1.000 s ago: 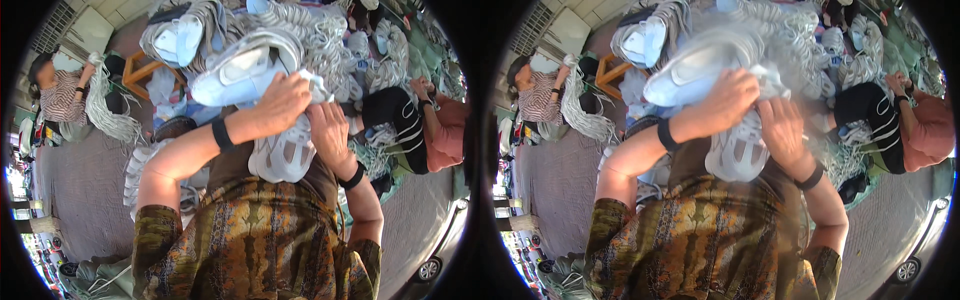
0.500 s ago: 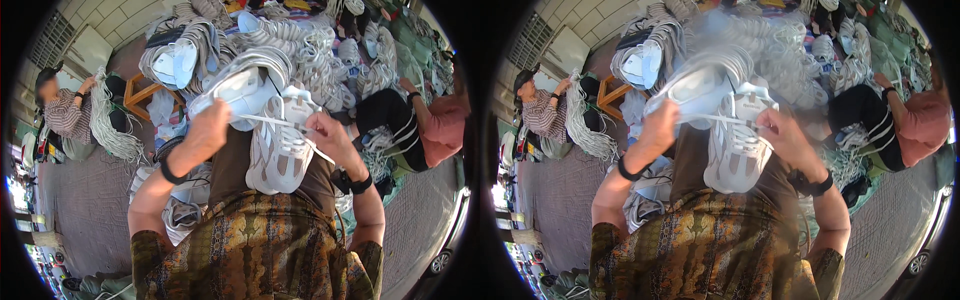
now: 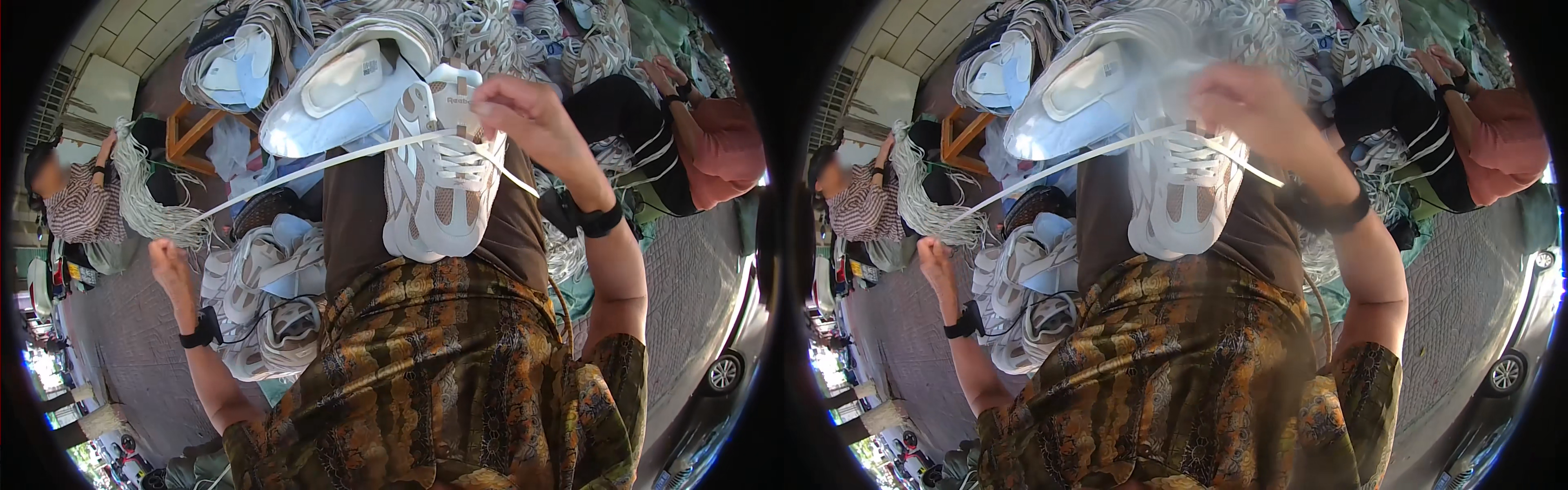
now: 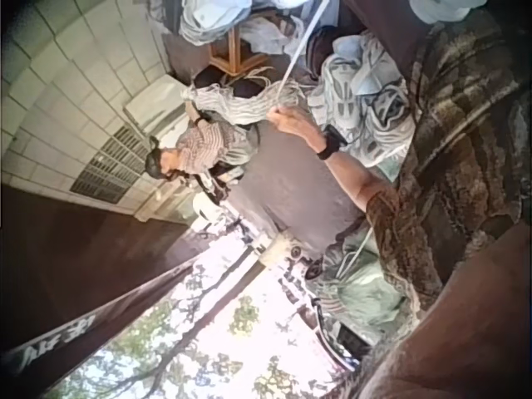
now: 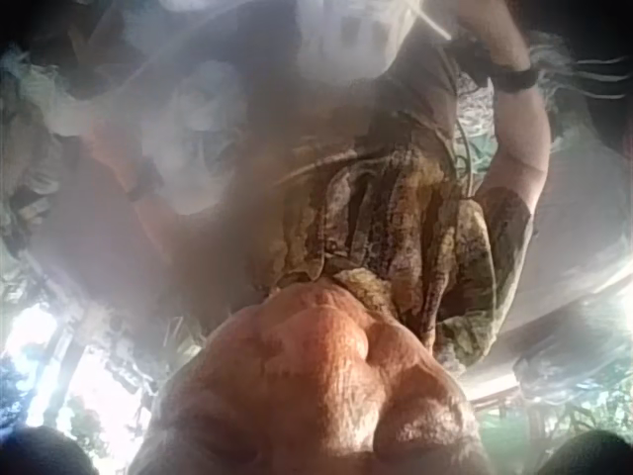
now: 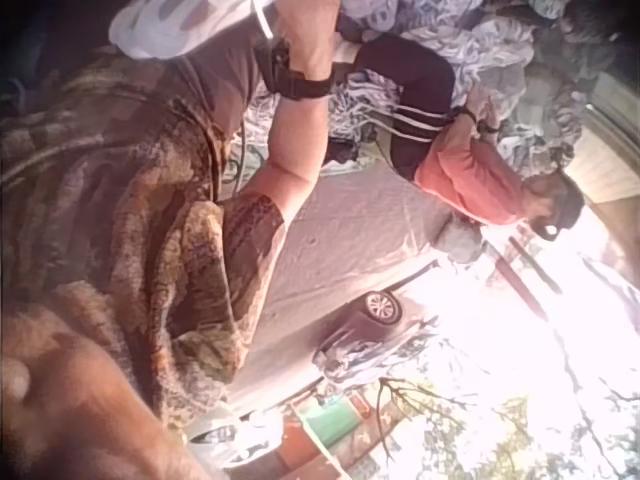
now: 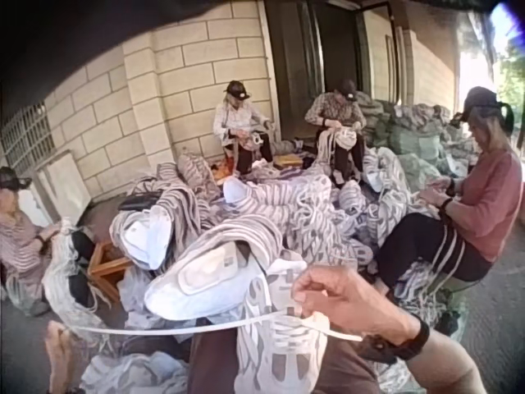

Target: The person threads a long white shoelace through the eyelets of a white Reebok sneaker held in their lap. They repeatedly pull the lace through the eyelets, adjust the tension, and tie the laces into a knot. The person works on a single shoe while surrounded by piles of similar shoes and laces.

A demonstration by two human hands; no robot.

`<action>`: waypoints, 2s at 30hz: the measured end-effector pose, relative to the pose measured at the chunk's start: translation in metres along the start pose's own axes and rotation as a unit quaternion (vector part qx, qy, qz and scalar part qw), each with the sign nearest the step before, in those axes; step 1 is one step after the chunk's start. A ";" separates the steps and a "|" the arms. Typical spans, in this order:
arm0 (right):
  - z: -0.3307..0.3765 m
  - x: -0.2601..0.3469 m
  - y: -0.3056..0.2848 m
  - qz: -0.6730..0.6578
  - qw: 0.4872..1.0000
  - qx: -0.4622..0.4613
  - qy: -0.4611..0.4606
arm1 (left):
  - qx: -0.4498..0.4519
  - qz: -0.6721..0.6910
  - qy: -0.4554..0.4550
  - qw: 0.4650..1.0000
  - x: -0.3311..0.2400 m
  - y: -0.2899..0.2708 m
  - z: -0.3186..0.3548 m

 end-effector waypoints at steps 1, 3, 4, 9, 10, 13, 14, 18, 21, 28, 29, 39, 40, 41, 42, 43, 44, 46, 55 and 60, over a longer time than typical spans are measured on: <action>-0.002 0.005 0.002 0.096 0.993 -0.053 -0.032 | -0.004 -0.016 -0.011 1.000 0.019 -0.006 0.006; -0.005 0.018 0.010 0.285 0.941 -0.153 -0.098 | -0.015 -0.049 -0.034 0.998 0.065 -0.021 0.021; -0.002 0.026 0.009 0.278 0.931 -0.185 -0.149 | -0.024 -0.091 -0.055 0.994 0.100 -0.034 0.034; 0.005 0.000 -0.011 0.226 0.958 -0.173 -0.028 | -0.018 -0.052 -0.136 0.989 0.123 -0.016 0.051; 0.011 -0.007 -0.010 0.235 0.957 -0.168 -0.011 | 0.012 -0.048 -0.097 0.994 0.105 -0.001 0.046; 0.033 -0.025 -0.002 0.265 0.950 -0.166 0.003 | 0.081 -0.046 0.012 0.996 0.051 0.045 0.028; 0.040 -0.025 0.000 0.294 0.940 -0.172 0.001 | 0.092 -0.055 0.042 0.993 0.030 0.056 0.023; 0.055 -0.039 -0.001 0.276 0.938 -0.208 0.024 | 0.113 0.072 0.024 0.991 -0.072 0.082 -0.006; 0.054 -0.062 -0.001 0.160 0.970 -0.177 0.041 | 0.159 0.128 0.053 0.977 -0.145 0.093 -0.020; 0.061 -0.068 0.001 0.259 0.946 -0.192 0.037 | 0.098 0.290 0.334 0.891 -0.321 0.080 -0.044; 0.060 -0.069 0.001 0.242 0.939 -0.218 0.107 | 0.118 0.329 0.326 0.878 -0.335 0.084 -0.048; 0.070 -0.074 0.010 -0.041 0.984 -0.112 0.129 | 0.127 0.482 0.416 0.760 -0.466 0.099 -0.057; 0.071 -0.068 0.006 -0.064 0.985 -0.110 0.118 | 0.152 0.487 0.404 0.759 -0.470 0.102 -0.059; 0.072 -0.062 0.002 -0.087 0.985 -0.109 0.106 | 0.134 0.487 0.405 0.763 -0.472 0.101 -0.063; 0.075 -0.059 -0.006 -0.081 0.987 -0.107 0.092 | 0.115 0.486 0.403 0.767 -0.472 0.099 -0.067; 0.079 -0.052 -0.013 -0.076 0.988 -0.107 0.081 | 0.097 0.486 0.401 0.770 -0.472 0.097 -0.070; 0.084 -0.047 -0.020 -0.117 0.984 -0.100 0.087 | 0.104 0.502 0.383 0.768 -0.471 0.099 -0.074; 0.093 -0.013 -0.026 -0.141 0.980 -0.121 0.064 | 0.058 0.516 0.392 0.760 -0.472 0.097 -0.080; 0.156 0.070 -0.094 -0.022 0.987 -0.141 -0.074 | 0.234 0.502 0.428 0.715 -0.502 0.137 -0.080; 0.172 0.156 -0.077 0.053 0.904 -0.397 -0.149 | 0.223 0.516 0.390 0.729 -0.466 0.133 -0.099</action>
Point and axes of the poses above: each hand's wrist, its own z-axis away from the middle knuckle, its own y-axis out of the palm, x = y × z, the point moved 9 cm from there along -z, towards the middle knuckle, and after that the axes turned 14 degrees about y, right-handed, at the moved point
